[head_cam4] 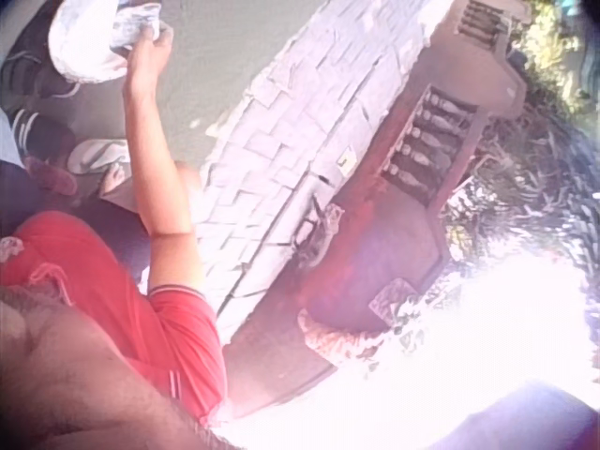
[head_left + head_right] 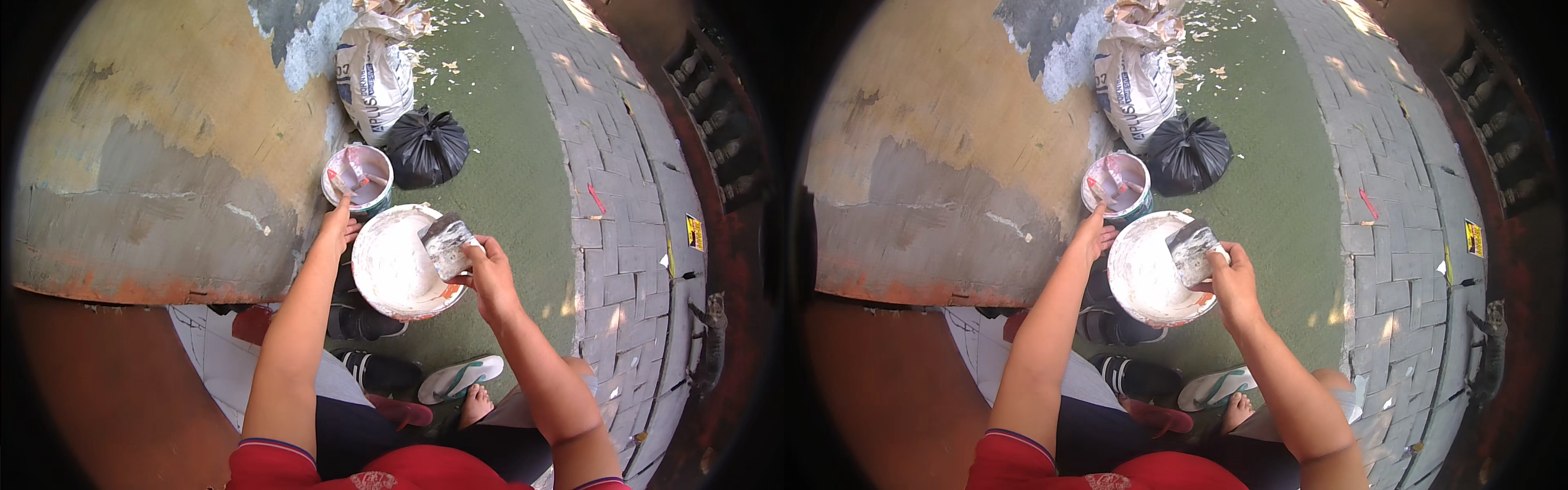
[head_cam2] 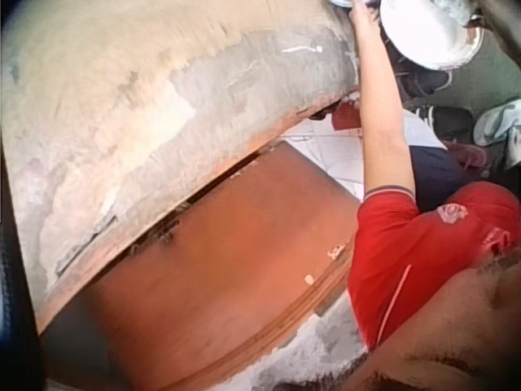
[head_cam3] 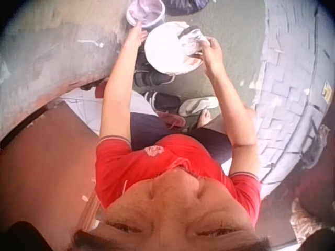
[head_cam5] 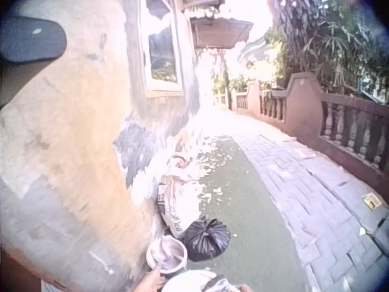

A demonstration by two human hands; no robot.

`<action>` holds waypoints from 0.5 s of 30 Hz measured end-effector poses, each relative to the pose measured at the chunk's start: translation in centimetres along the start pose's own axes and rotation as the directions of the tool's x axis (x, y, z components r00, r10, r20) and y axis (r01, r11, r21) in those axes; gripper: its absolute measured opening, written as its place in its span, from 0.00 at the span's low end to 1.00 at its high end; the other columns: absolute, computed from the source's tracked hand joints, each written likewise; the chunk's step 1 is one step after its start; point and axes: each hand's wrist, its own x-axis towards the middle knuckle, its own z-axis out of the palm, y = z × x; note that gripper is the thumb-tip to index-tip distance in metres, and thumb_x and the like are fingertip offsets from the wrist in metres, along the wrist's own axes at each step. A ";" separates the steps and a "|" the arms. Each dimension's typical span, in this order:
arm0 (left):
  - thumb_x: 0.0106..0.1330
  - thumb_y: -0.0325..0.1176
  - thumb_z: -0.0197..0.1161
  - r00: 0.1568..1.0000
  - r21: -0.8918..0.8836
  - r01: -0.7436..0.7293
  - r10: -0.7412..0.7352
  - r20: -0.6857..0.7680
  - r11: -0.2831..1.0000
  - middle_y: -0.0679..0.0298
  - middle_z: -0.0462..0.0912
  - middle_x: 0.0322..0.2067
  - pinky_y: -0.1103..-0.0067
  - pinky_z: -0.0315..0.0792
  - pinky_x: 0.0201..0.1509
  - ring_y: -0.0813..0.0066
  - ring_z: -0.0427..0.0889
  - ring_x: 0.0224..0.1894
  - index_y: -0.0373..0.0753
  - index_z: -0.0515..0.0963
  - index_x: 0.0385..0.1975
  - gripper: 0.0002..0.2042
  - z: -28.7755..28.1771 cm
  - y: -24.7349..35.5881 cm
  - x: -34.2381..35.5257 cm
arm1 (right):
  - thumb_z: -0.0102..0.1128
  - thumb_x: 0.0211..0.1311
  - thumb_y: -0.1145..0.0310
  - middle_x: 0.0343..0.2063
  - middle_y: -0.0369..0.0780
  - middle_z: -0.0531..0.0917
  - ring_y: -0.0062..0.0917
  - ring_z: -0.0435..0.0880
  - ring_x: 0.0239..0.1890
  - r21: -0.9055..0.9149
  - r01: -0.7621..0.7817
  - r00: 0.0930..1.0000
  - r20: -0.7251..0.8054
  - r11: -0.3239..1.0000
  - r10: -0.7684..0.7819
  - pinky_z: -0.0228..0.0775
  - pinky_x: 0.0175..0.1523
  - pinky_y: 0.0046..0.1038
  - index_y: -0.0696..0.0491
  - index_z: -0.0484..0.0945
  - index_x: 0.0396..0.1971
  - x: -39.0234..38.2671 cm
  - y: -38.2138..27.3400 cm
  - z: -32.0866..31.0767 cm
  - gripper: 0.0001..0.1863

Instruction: The person takes a plastic bag from a bucket, pours colored liquid from a smaller container into a larger bucket of white paint, and mixes them together using a scraper.

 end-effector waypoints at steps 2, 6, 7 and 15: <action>0.68 0.53 0.50 1.000 -0.035 0.003 -0.004 -0.019 0.999 0.45 0.73 0.51 0.66 0.78 0.42 0.55 0.81 0.44 0.24 0.63 0.57 0.33 -0.4 -1.3 2.2 | 0.47 0.65 0.69 0.38 0.43 0.78 0.27 0.80 0.37 -0.020 0.023 1.000 0.010 1.000 -0.022 0.81 0.35 0.32 0.59 0.67 0.46 -0.4 0.0 0.4 0.13; 0.70 0.45 0.46 0.999 -0.174 -0.041 0.036 -0.033 0.984 0.44 0.75 0.46 0.65 0.80 0.36 0.54 0.84 0.36 0.25 0.63 0.54 0.26 1.6 -1.6 3.4 | 0.49 0.65 0.70 0.39 0.45 0.77 0.28 0.81 0.37 -0.066 0.062 0.998 0.002 0.996 -0.062 0.82 0.34 0.31 0.62 0.67 0.47 -1.3 -0.6 0.1 0.14; 0.69 0.43 0.46 0.999 -0.214 -0.046 0.041 -0.030 0.976 0.44 0.76 0.44 0.64 0.81 0.35 0.54 0.84 0.35 0.25 0.63 0.54 0.25 1.6 -1.5 3.8 | 0.49 0.65 0.70 0.39 0.46 0.77 0.29 0.81 0.36 -0.075 0.069 0.998 0.001 0.995 -0.069 0.82 0.34 0.30 0.63 0.67 0.48 -1.5 -0.6 0.1 0.15; 0.72 0.42 0.43 0.997 -0.240 -0.079 0.070 -0.043 0.968 0.40 0.75 0.45 0.57 0.82 0.40 0.46 0.83 0.39 0.23 0.58 0.56 0.25 0.1 -0.3 5.2 | 0.49 0.65 0.69 0.37 0.42 0.78 0.26 0.81 0.37 -0.114 0.117 0.992 -0.025 0.987 -0.121 0.82 0.35 0.32 0.59 0.69 0.44 -2.1 -0.2 -1.4 0.12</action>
